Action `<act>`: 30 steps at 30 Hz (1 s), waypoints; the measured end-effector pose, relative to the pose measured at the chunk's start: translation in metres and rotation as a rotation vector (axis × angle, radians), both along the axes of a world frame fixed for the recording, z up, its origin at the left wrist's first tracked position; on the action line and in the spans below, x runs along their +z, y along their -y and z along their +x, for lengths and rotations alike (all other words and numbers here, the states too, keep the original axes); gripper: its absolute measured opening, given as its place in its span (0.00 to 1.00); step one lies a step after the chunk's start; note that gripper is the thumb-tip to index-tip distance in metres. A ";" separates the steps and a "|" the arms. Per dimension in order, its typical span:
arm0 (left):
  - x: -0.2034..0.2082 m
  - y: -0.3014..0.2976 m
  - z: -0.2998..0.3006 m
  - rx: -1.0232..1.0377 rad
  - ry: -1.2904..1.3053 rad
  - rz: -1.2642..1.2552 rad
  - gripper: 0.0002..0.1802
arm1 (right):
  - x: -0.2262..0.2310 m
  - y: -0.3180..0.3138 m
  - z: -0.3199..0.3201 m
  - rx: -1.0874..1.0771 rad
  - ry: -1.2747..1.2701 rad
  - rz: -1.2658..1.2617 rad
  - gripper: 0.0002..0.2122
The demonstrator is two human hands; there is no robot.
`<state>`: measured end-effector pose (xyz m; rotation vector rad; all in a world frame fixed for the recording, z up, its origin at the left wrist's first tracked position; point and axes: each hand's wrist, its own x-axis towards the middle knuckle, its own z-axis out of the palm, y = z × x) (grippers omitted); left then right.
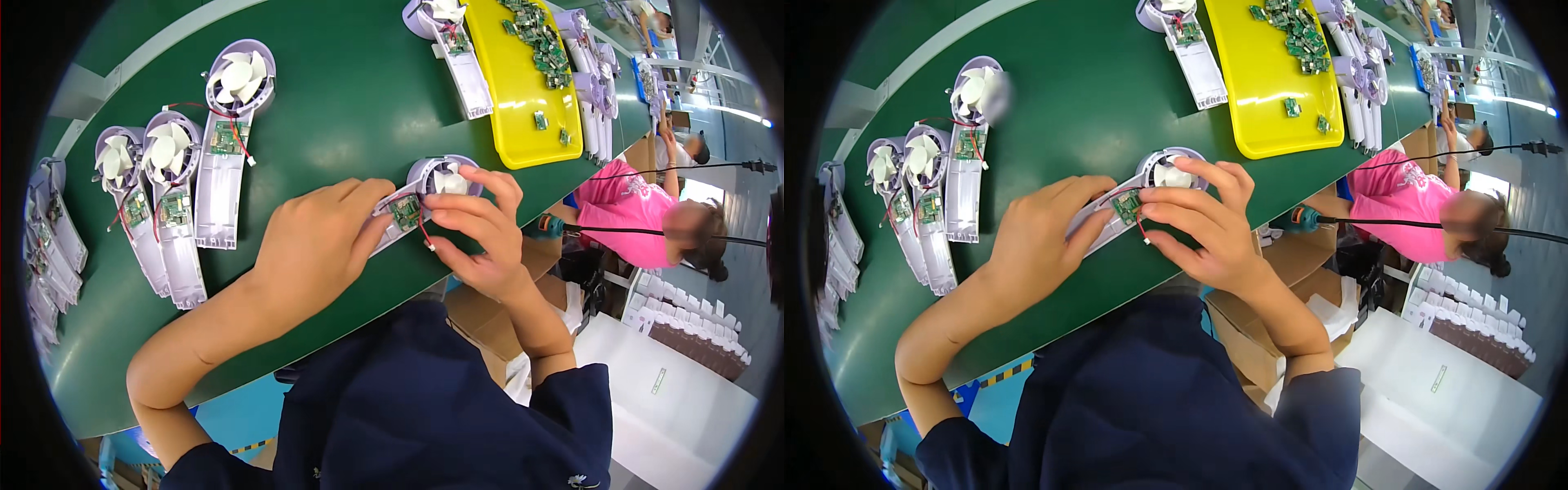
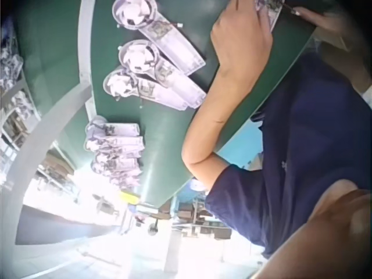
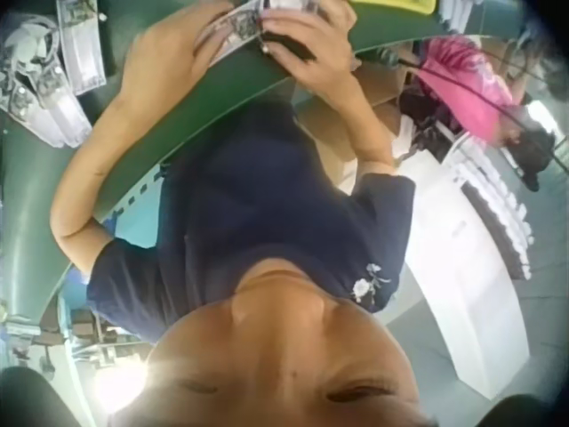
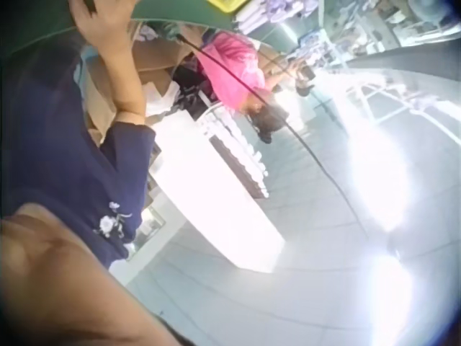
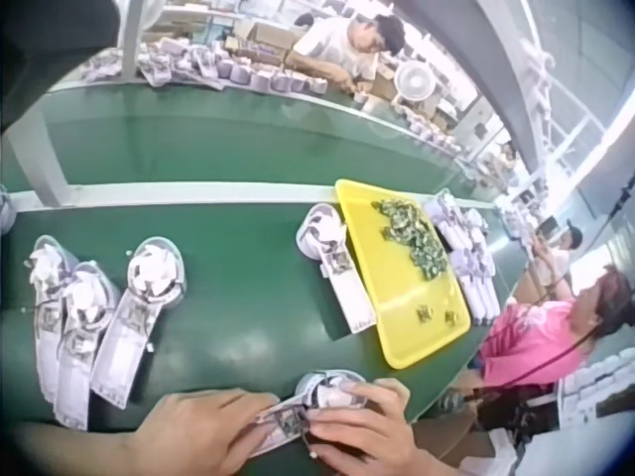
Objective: Assembling internal components and wiring into plastic housings for handheld fans.
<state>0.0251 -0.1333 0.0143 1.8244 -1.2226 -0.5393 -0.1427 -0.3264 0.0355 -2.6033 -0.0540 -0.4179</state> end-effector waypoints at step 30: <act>-0.023 -0.001 -0.010 0.061 0.117 -0.203 0.13 | 0.005 -0.008 0.016 -0.092 -0.009 0.025 0.06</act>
